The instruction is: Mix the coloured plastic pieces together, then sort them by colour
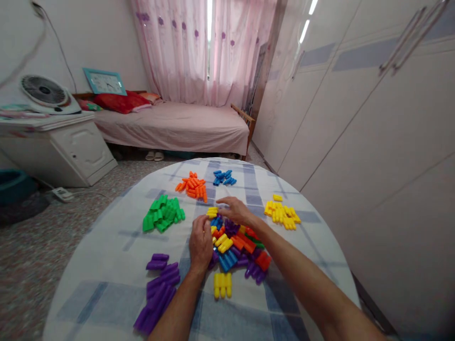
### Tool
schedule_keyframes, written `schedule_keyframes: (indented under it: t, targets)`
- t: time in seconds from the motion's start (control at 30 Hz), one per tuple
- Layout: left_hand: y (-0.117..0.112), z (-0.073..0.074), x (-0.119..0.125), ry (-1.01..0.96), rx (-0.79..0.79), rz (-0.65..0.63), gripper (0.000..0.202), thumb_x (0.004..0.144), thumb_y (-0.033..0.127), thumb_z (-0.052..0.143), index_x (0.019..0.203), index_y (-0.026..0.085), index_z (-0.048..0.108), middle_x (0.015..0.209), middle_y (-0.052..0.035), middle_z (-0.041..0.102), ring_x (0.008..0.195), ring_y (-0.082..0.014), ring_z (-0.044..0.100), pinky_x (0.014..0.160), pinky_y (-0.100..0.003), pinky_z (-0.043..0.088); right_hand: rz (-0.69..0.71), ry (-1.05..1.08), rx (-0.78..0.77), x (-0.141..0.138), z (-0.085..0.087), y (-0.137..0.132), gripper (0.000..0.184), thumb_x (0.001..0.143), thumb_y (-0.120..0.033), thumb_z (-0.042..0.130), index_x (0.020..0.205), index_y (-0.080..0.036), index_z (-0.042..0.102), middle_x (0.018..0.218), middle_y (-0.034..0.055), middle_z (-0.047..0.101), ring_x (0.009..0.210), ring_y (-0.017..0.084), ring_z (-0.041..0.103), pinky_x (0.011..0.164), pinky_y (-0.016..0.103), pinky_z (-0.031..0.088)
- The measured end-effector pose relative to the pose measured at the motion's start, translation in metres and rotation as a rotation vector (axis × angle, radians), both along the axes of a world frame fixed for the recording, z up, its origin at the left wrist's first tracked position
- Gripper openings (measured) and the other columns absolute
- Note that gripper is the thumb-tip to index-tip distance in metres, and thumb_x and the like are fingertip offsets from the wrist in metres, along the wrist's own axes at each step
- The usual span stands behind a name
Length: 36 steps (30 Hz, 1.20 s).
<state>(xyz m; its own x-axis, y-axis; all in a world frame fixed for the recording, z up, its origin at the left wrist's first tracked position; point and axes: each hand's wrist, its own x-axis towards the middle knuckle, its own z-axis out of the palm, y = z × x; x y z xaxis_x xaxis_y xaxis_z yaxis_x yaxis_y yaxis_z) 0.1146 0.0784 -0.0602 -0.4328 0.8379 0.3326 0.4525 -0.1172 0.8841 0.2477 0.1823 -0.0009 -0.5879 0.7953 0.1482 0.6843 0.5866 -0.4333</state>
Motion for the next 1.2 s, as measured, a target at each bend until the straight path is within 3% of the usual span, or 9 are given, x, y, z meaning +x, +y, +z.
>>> schedule_keyframes:
  t: [0.17,0.3,0.47,0.6,0.7,0.87,1.03,1.1,1.2]
  targets:
    - [0.003,-0.005,-0.003,-0.006,0.0,0.033,0.034,0.089,0.032,0.034,0.112,0.017,0.053,0.115,-0.0109,0.056,0.112,-0.0228,0.051,0.102,-0.042,0.039,-0.016,-0.172,0.044,-0.037,-0.006,-0.014,0.041,0.08,-0.044,0.059,0.117,-0.028,0.061,0.116,0.0052,0.064,0.107,0.023,0.057,0.089,0.037,0.041]
    - [0.003,-0.005,-0.002,-0.017,-0.012,0.036,0.033,0.088,0.032,0.036,0.112,0.018,0.053,0.115,-0.0104,0.056,0.112,-0.023,0.052,0.101,-0.042,0.04,-0.069,-0.132,0.075,-0.032,0.001,-0.015,0.041,0.081,-0.04,0.057,0.12,-0.027,0.059,0.116,0.0056,0.064,0.106,0.023,0.057,0.091,0.037,0.041]
    - [0.0,-0.001,-0.001,-0.011,-0.011,0.038,0.031,0.088,0.033,0.037,0.109,0.018,0.054,0.113,-0.0099,0.057,0.11,-0.0226,0.053,0.1,-0.04,0.041,-0.388,0.039,0.155,0.042,0.011,0.002,0.042,0.084,-0.038,0.053,0.123,-0.022,0.057,0.123,0.0067,0.061,0.111,0.021,0.055,0.097,0.035,0.039]
    - [0.0,0.002,0.0,-0.005,-0.005,0.039,0.03,0.087,0.031,0.037,0.108,0.019,0.055,0.113,-0.0091,0.057,0.111,-0.0223,0.053,0.101,-0.04,0.04,-0.809,-0.099,0.169,0.126,0.01,0.017,0.043,0.085,-0.041,0.049,0.123,-0.022,0.057,0.121,0.0091,0.062,0.11,0.026,0.055,0.093,0.043,0.04]
    - [0.0,0.002,0.0,0.003,-0.013,0.049,0.031,0.087,0.03,0.036,0.108,0.018,0.055,0.113,-0.0097,0.057,0.112,-0.0221,0.052,0.102,-0.04,0.04,-0.943,-0.214,0.118,0.166,0.004,0.02,0.045,0.087,-0.041,0.044,0.126,-0.021,0.055,0.121,0.012,0.061,0.111,0.029,0.053,0.09,0.047,0.041]
    - [0.001,0.001,-0.001,0.012,-0.015,0.048,0.032,0.088,0.031,0.035,0.109,0.017,0.055,0.114,-0.0103,0.056,0.113,-0.0219,0.052,0.103,-0.04,0.039,-0.911,-0.247,0.046,0.177,-0.009,0.014,0.042,0.087,-0.038,0.041,0.122,-0.02,0.058,0.119,0.0123,0.063,0.108,0.029,0.056,0.089,0.047,0.042]
    - [0.001,0.0,0.0,0.008,-0.007,0.05,0.031,0.088,0.03,0.037,0.108,0.017,0.055,0.113,-0.0098,0.057,0.112,-0.0215,0.053,0.102,-0.039,0.039,-0.868,-0.211,0.107,0.164,-0.004,0.0,0.04,0.089,-0.035,0.04,0.122,-0.02,0.058,0.127,0.0111,0.058,0.117,0.027,0.05,0.093,0.044,0.04]
    - [0.0,0.0,0.0,0.01,-0.008,0.051,0.031,0.087,0.03,0.037,0.108,0.017,0.056,0.113,-0.0099,0.057,0.111,-0.0216,0.053,0.102,-0.039,0.04,-0.773,-0.121,0.156,0.158,0.001,-0.013,0.039,0.087,-0.033,0.043,0.12,-0.019,0.059,0.128,0.0108,0.057,0.118,0.025,0.049,0.096,0.042,0.039]
    - [0.0,0.001,0.0,0.01,-0.008,0.051,0.029,0.087,0.029,0.038,0.107,0.019,0.056,0.112,-0.0089,0.057,0.111,-0.0215,0.053,0.101,-0.039,0.04,-0.475,0.069,0.09,0.147,0.004,-0.043,0.035,0.084,-0.033,0.048,0.113,-0.021,0.062,0.12,0.0079,0.062,0.113,0.022,0.054,0.098,0.038,0.039]
